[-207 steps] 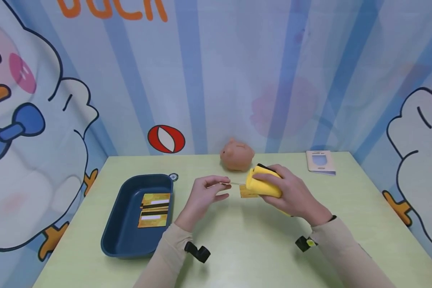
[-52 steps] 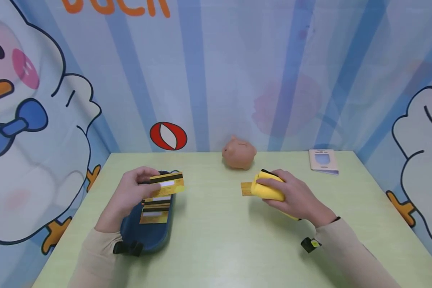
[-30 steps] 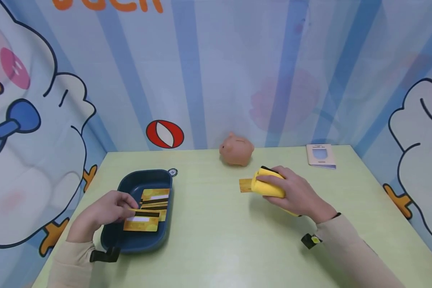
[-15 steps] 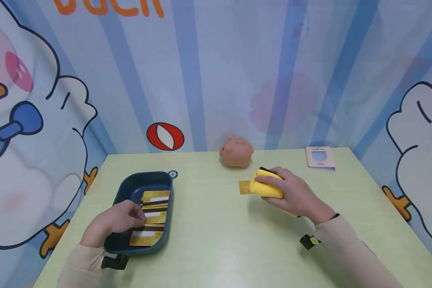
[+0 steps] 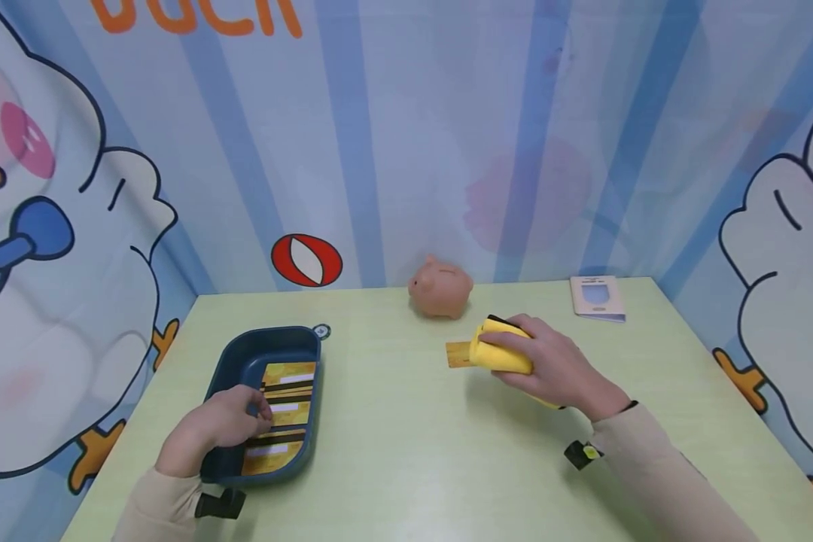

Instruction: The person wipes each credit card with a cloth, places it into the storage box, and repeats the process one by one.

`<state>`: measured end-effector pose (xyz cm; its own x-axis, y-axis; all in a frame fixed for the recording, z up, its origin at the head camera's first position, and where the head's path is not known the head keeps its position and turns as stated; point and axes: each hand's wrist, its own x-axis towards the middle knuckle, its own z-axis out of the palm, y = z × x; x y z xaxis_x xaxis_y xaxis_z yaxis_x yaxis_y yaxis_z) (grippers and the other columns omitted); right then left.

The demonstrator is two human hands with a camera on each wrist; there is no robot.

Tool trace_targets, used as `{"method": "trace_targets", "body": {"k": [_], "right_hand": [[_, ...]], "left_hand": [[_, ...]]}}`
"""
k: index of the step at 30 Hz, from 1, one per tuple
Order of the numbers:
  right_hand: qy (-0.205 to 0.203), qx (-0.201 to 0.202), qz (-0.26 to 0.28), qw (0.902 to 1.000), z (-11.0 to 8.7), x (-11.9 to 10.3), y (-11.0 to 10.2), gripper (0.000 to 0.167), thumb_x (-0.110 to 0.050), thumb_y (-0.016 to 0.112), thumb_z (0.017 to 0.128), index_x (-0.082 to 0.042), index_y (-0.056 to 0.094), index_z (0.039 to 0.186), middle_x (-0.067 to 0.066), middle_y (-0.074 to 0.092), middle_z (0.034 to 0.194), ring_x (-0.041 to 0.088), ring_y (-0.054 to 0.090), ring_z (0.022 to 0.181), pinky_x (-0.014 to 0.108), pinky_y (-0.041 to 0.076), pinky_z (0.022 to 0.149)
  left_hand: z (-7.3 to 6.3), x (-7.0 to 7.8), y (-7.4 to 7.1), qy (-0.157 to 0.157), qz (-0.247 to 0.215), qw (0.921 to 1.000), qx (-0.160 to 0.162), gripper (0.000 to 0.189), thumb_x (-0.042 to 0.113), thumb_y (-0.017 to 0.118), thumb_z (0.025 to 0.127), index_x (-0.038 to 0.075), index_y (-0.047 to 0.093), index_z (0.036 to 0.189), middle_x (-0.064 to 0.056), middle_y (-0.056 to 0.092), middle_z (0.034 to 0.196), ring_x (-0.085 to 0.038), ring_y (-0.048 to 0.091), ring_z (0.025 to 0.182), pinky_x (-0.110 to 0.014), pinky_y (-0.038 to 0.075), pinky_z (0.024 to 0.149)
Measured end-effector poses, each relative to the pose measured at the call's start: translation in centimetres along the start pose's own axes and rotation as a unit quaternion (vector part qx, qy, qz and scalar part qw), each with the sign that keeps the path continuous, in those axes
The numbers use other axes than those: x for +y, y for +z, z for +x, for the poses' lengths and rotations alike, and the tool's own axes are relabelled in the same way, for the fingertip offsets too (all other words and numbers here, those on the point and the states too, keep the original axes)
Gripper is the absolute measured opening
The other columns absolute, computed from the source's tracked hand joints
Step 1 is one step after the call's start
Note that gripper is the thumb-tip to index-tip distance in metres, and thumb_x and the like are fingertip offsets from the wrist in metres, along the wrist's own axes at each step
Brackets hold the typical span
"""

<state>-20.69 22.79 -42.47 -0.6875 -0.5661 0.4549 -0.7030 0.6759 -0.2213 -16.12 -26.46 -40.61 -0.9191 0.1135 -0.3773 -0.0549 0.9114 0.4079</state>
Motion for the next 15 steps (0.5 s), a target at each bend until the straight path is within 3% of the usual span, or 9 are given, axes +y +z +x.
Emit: {"method": "trace_targets", "body": {"k": [5,11,15], "right_hand": [[0.001,-0.003,-0.002,1.0000,-0.02,0.05,-0.06,0.054,-0.030,0.087,0.087,-0.031,0.068,0.138,0.010,0.061,0.126,0.022,0.060,0.101,0.039,0.056,0.073],[0.004,-0.005,-0.004,1.0000,-0.21,0.19,-0.10,0.056,-0.030,0.087,0.087,-0.030,0.067,0.139,0.010,0.061,0.126,0.022,0.059,0.101,0.040,0.056,0.074],[0.008,-0.006,-0.004,0.9999,-0.29,0.28,-0.13,0.057,-0.031,0.087,0.087,-0.031,0.067,0.140,0.009,0.061,0.126,0.021,0.059,0.101,0.039,0.056,0.074]], "left_hand": [[-0.12,0.20,-0.07,-0.011,0.017,0.9998,-0.003,0.010,0.015,0.074,0.093,0.007,0.073,0.099,-0.020,0.066,0.118,-0.030,0.059,0.097,-0.046,0.053,0.083],[-0.27,0.28,-0.01,-0.021,0.025,0.9994,-0.010,0.015,0.015,0.072,0.094,0.005,0.073,0.105,-0.018,0.066,0.113,-0.030,0.059,0.095,-0.049,0.054,0.084],[-0.28,0.44,-0.12,-0.011,0.039,0.9992,-0.004,0.013,0.014,0.072,0.094,0.005,0.074,0.103,-0.022,0.067,0.121,-0.033,0.061,0.100,-0.052,0.054,0.088]]}}
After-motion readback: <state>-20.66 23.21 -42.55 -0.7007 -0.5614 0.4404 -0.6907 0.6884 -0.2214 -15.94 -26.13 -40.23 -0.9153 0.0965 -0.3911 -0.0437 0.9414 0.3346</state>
